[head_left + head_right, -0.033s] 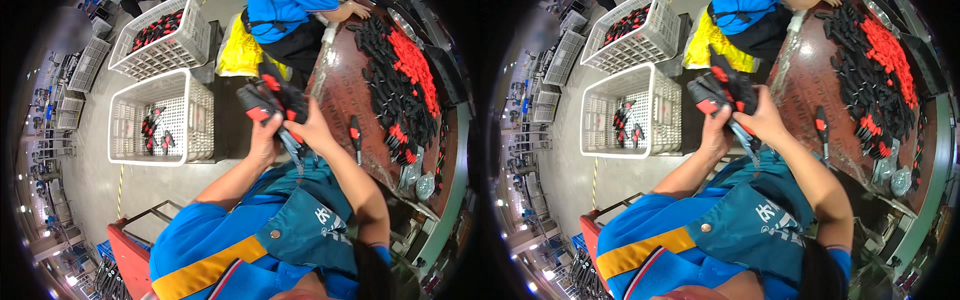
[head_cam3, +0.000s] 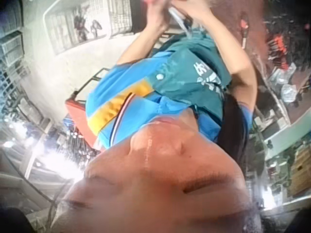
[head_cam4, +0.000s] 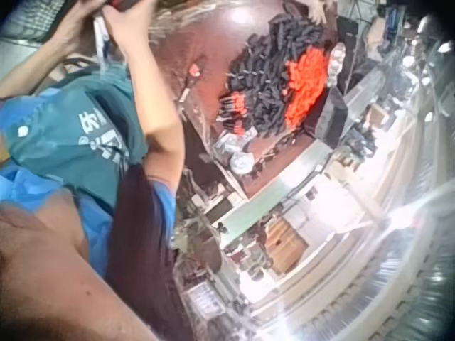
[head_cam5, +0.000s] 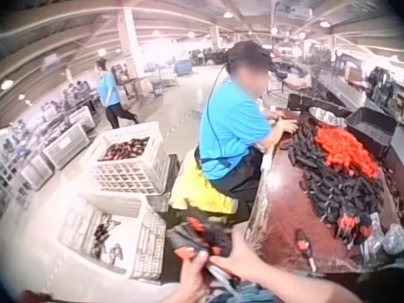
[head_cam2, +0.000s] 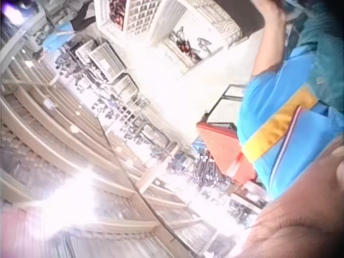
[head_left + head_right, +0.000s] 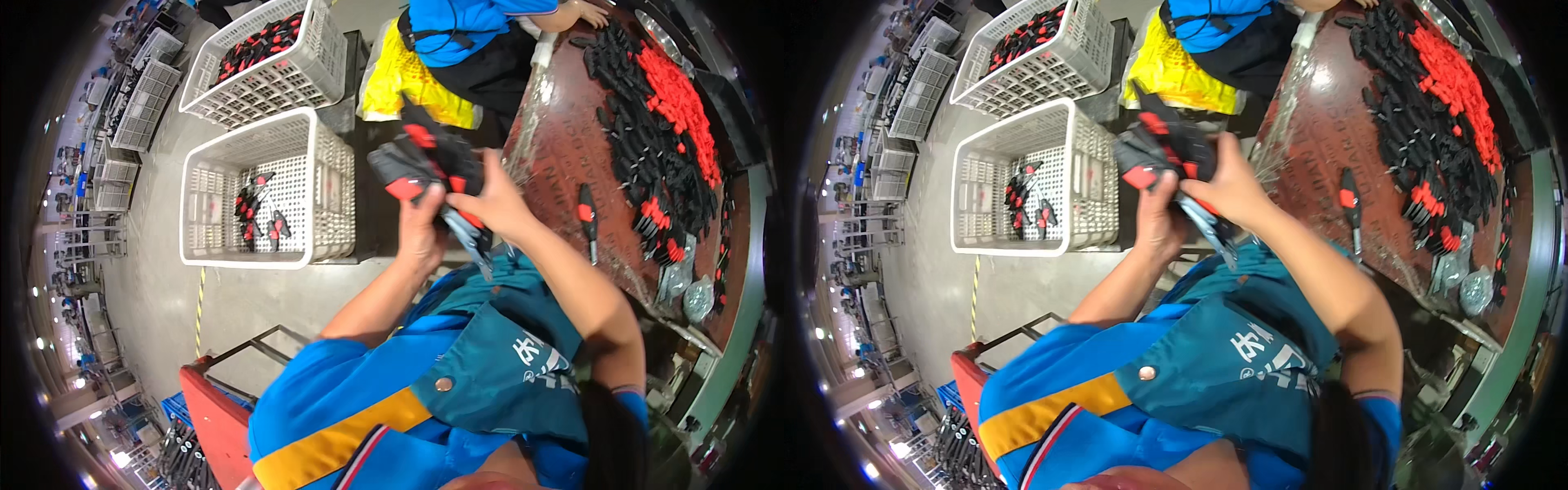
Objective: The person assembles black and red plastic clamps by inserting metal rods into the clamp bodies and then using a press machine to secure them. The person repeatedly picks up clamps, inserts rods, and operates the press, then places finished units on the table.
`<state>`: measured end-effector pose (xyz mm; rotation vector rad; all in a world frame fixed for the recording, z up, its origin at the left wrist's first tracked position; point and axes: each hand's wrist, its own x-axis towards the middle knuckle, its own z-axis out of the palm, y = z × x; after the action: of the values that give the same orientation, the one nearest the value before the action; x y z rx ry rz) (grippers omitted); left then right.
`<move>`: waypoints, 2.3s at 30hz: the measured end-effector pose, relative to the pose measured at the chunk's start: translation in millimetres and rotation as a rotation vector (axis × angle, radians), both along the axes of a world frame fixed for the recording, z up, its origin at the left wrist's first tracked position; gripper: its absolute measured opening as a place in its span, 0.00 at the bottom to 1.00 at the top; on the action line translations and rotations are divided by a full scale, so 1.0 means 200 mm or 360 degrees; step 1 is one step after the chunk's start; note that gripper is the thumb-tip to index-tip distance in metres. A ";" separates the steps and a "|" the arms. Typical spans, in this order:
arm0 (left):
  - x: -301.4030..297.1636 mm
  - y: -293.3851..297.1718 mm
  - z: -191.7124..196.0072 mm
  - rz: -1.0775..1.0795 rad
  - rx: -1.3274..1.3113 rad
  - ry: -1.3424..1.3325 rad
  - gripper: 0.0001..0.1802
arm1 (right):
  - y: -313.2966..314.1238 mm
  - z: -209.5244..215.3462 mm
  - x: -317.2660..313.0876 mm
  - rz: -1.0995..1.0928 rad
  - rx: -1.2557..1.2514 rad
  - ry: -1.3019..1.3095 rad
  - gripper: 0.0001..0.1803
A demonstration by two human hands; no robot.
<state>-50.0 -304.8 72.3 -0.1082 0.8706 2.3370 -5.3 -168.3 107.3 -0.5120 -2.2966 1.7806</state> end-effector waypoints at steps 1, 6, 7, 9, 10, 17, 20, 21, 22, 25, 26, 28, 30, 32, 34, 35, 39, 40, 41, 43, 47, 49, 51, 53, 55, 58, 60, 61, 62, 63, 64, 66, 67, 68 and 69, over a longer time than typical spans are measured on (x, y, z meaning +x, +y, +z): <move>-0.05 -0.13 0.02 0.0097 -0.0044 0.0056 0.28 | -0.11 -0.06 -0.13 0.0125 0.0069 0.0021 0.44; -0.58 -0.93 -0.03 0.0526 -0.0232 -0.0157 0.28 | -0.68 0.04 -0.91 0.0895 -0.0566 -0.0119 0.45; -0.74 -1.16 -0.12 0.0538 -0.0117 -0.0095 0.28 | -0.74 0.19 -0.95 0.0818 -0.0449 -0.0255 0.46; -1.02 -1.46 -0.33 0.0816 -0.0050 -0.0295 0.32 | -0.68 0.37 -0.87 0.0572 -0.0162 -0.0157 0.50; -1.08 -1.51 -0.39 0.0969 -0.0099 -0.0424 0.33 | -0.61 0.34 -0.86 0.0514 -0.0046 -0.0190 0.51; -0.65 -0.71 -0.41 0.0969 -0.1350 0.0643 0.42 | 0.22 -0.22 0.25 -0.0444 -0.0023 -0.0125 0.15; -0.29 -0.24 -0.47 -0.0201 -0.1288 0.1556 0.18 | 0.31 -0.44 0.90 -0.0750 -0.0131 0.0040 0.06; -0.12 -0.06 -0.39 -0.0576 -0.1072 0.1571 0.14 | 0.31 -0.50 1.09 -0.0966 -0.0214 -0.0095 0.05; -0.01 0.08 -0.41 -0.0980 -0.1141 0.1814 0.15 | 0.26 -0.53 1.23 -0.1192 -0.0168 -0.0104 0.06; 0.23 0.55 -0.39 -0.1091 -0.0625 0.2863 0.24 | 0.10 -0.50 1.56 -0.1599 -0.0446 -0.0128 0.08; 0.28 0.71 -0.42 -0.1094 -0.0535 0.3004 0.28 | 0.03 -0.50 1.63 -0.1743 -0.0503 -0.0126 0.08; 0.36 0.98 -0.37 -0.1038 -0.0499 0.3288 0.37 | -0.10 -0.53 1.76 -0.1963 -0.0652 -0.0074 0.08; 0.37 1.16 -0.35 -0.1109 -0.0677 0.3852 0.45 | -0.21 -0.58 1.84 -0.2096 -0.0849 0.0026 0.09; 0.29 1.27 -0.37 -0.1648 -0.0639 0.3750 0.42 | -0.24 -0.62 1.87 -0.2133 -0.0925 0.0077 0.09; 0.21 1.27 -0.32 -0.1809 -0.0581 0.3672 0.29 | -0.24 -0.63 1.87 -0.2136 -0.0949 0.0087 0.09; 0.13 1.20 -0.33 -0.1687 -0.0629 0.3666 0.28 | -0.21 -0.62 1.85 -0.2081 -0.0935 0.0067 0.09; -0.26 0.72 -0.25 -0.1192 -0.1418 0.3263 0.28 | -0.12 -0.64 1.79 -0.1881 -0.0963 0.0042 0.09; -0.37 0.55 -0.20 -0.1034 -0.1661 0.2949 0.27 | -0.10 -0.65 1.78 -0.1818 -0.0974 0.0015 0.09; -0.49 0.36 -0.18 -0.0823 -0.1960 0.2707 0.27 | -0.09 -0.67 1.77 -0.1772 -0.0996 0.0007 0.09; -0.89 -0.14 -0.24 -0.0724 -0.2038 0.2065 0.18 | -0.04 -0.71 1.77 -0.1660 -0.1029 -0.0017 0.09; -1.15 -0.88 -0.22 -0.0179 -0.3407 0.1553 0.35 | 0.09 -0.68 1.74 -0.1645 -0.0950 -0.0015 0.07; -1.16 -0.89 -0.28 0.0204 -0.4062 0.1589 0.43 | 0.20 -0.66 1.73 -0.1677 -0.0836 0.0031 0.07; -1.14 -0.74 -0.40 0.0684 -0.4261 0.1847 0.48 | 0.34 -0.68 1.75 -0.1696 -0.0529 0.0152 0.06; -1.28 -0.49 -0.51 0.0336 -0.2942 0.2769 0.49 | 0.49 -0.71 1.78 -0.1779 -0.0238 0.0244 0.06; -0.62 0.32 -0.36 -0.0329 -0.2354 0.2878 0.41 | 0.64 -0.70 1.78 -0.1965 0.0095 0.0284 0.07; -0.04 0.92 -0.35 -0.0742 -0.1263 0.3217 0.40 | 0.85 -0.57 1.68 -0.2064 0.0333 0.0242 0.15; 0.26 1.20 -0.25 -0.1107 -0.0882 0.3016 0.38 | 0.98 -0.62 1.64 -0.2042 0.0940 -0.0064 0.21; 0.33 1.30 -0.31 -0.1245 -0.0808 0.2781 0.35 | 1.02 -0.57 1.60 -0.1998 0.0972 -0.0235 0.26; 0.39 1.40 -0.37 -0.1382 -0.0715 0.2540 0.33 | 1.06 -0.55 1.56 -0.1995 0.1032 -0.0272 0.29; 0.47 1.47 -0.38 -0.1502 -0.0697 0.2090 0.31 | 1.10 -0.55 1.52 -0.1977 0.1126 -0.0286 0.33; 0.55 1.51 -0.37 -0.1588 -0.0675 0.1634 0.28 | 1.14 -0.54 1.48 -0.1949 0.1222 -0.0297 0.36; 0.68 1.57 -0.34 -0.1556 -0.0630 0.1299 0.23 | 1.21 -0.53 1.41 -0.1927 0.1221 -0.0331 0.51; 0.72 1.58 -0.36 -0.1540 -0.0612 0.1238 0.22 | 1.24 -0.53 1.38 -0.1926 0.1290 -0.0316 0.54; 0.75 1.57 -0.38 -0.1526 -0.0594 0.1174 0.21 | 1.28 -0.54 1.35 -0.1923 0.1358 -0.0303 0.58; 0.78 1.56 -0.38 -0.1541 -0.0621 0.1141 0.20 | 1.32 -0.55 1.32 -0.1909 0.1429 -0.0403 0.62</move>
<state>105.1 7.0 -4.6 0.8469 1.3159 1.2506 257.7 96.0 -3.4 -1.4744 -1.8491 0.1244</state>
